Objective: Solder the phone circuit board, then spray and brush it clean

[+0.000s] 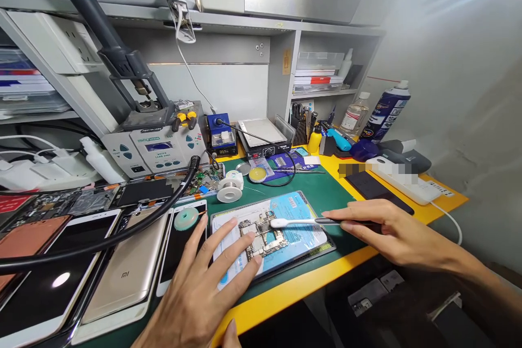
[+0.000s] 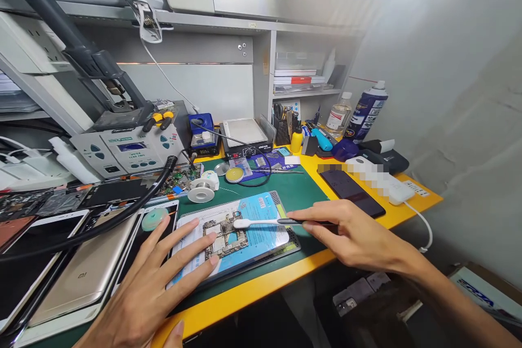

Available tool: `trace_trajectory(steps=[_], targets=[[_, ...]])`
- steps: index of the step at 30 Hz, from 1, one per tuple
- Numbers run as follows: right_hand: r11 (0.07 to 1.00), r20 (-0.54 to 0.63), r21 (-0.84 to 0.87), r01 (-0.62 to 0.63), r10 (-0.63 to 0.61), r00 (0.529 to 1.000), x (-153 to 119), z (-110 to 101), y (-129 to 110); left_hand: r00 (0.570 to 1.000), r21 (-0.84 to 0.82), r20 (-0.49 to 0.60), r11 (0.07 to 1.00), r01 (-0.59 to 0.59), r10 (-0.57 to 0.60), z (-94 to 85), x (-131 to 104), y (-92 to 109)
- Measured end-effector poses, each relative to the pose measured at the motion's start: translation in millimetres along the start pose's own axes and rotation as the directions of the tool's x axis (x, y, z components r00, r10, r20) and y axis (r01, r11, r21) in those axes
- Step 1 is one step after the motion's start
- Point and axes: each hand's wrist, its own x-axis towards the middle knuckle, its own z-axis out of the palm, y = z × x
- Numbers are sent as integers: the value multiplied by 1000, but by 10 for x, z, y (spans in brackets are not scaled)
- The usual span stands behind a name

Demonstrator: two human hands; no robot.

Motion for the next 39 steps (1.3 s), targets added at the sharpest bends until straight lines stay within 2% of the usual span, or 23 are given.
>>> trace_trajectory(steps=[2,6,11,14,17,19,22,28,31,34,36,39], targets=[[1000,11,-3,-17,17,1000,6,11,-2,1000,6,-17,1000,-15,15,36,-2,-26],[998,-20,-53,29,-30,999,96,87,-23,999,9,-24,1000,-25,25,68,-17,-60],[999,26,44,-27,26,999,33,-7,-16,999,9,-40,1000,-28,28,90,-36,-61],[1000,41,8,-12,12,999,31,-9,-4,998,9,-54,1000,-30,30,113,-42,-62],[998,-15,-54,24,-25,1000,103,57,-5,998,9,-59,1000,-28,29,128,-44,-67],[999,-27,-45,25,-26,999,122,64,-6,998,6,-59,1000,-26,26,132,-42,-70],[1000,16,5,-11,11,1000,76,4,-6,998,-1,-58,1000,-30,30,129,-37,-71],[988,-23,-133,76,-79,997,117,28,-56,999,10,-33,1000,-28,29,98,-40,-70],[997,-29,-66,36,-38,999,121,29,-80,1000,18,-19,1000,-20,21,84,-38,-60],[1000,26,-8,0,0,1000,63,-7,-84,1000,6,-18,1000,-22,22,77,-27,-46],[998,45,-54,25,-23,999,55,6,-82,999,8,-23,1000,-27,27,77,-21,-43],[989,-9,-130,63,-65,998,103,66,-86,999,12,-34,1000,-26,26,90,-24,-52]])
